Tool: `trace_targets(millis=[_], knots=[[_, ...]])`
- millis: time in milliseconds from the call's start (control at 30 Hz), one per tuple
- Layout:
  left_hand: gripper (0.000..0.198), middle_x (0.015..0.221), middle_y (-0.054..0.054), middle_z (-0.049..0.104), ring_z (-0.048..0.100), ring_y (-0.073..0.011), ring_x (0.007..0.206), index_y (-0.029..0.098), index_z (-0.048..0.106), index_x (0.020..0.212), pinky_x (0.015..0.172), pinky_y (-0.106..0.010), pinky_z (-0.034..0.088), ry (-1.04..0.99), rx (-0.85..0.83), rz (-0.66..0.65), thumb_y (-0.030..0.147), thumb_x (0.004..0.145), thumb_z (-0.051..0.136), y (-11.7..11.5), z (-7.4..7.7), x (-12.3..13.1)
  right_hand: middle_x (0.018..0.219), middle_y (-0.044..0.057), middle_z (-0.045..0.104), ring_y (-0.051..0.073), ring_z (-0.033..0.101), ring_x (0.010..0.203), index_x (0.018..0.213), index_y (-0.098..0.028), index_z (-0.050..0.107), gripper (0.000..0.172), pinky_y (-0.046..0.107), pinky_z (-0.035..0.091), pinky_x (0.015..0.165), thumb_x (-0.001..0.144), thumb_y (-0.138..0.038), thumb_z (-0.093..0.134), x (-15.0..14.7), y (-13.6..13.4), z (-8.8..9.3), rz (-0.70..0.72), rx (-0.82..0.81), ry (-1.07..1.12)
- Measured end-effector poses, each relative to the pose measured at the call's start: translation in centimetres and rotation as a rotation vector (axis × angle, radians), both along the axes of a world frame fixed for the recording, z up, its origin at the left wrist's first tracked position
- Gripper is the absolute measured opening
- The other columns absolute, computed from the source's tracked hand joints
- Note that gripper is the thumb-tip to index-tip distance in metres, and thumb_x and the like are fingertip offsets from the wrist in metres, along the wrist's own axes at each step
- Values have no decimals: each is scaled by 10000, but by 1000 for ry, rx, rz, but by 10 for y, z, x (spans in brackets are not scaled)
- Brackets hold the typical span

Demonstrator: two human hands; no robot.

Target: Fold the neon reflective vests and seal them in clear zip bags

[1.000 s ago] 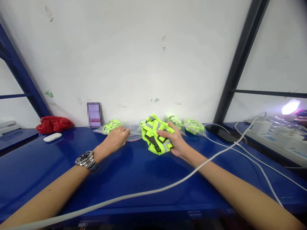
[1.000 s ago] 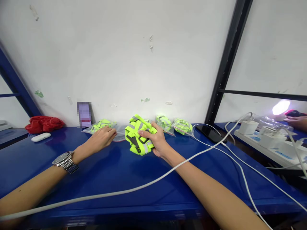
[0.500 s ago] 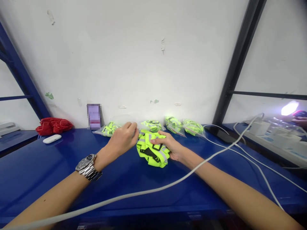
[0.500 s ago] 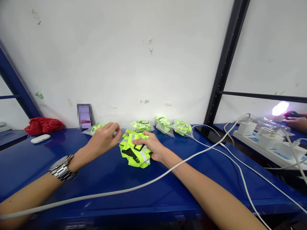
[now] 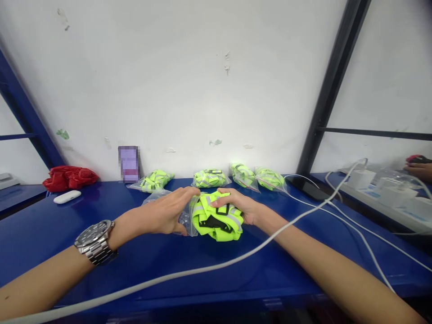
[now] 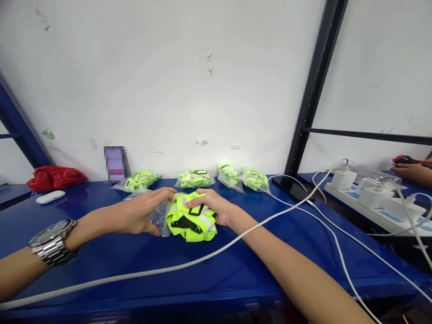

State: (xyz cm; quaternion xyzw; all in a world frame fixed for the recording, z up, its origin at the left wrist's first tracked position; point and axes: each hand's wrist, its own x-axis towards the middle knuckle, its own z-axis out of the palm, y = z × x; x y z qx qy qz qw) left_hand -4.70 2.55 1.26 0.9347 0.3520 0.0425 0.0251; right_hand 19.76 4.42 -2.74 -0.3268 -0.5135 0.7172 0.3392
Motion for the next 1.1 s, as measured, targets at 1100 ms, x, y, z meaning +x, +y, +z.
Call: trace_targets(millis=[1100], knots=[[1043,1201,-182,513,544,-343,1067,124,84,1426,840,-439,482,-218,277,-97,311,585,673,-7,-50,55,627,-89,504,112,492,547,860,-230,422,505,230,398,507,518,-221,793,-13,-14,-9,-170,404,-92]])
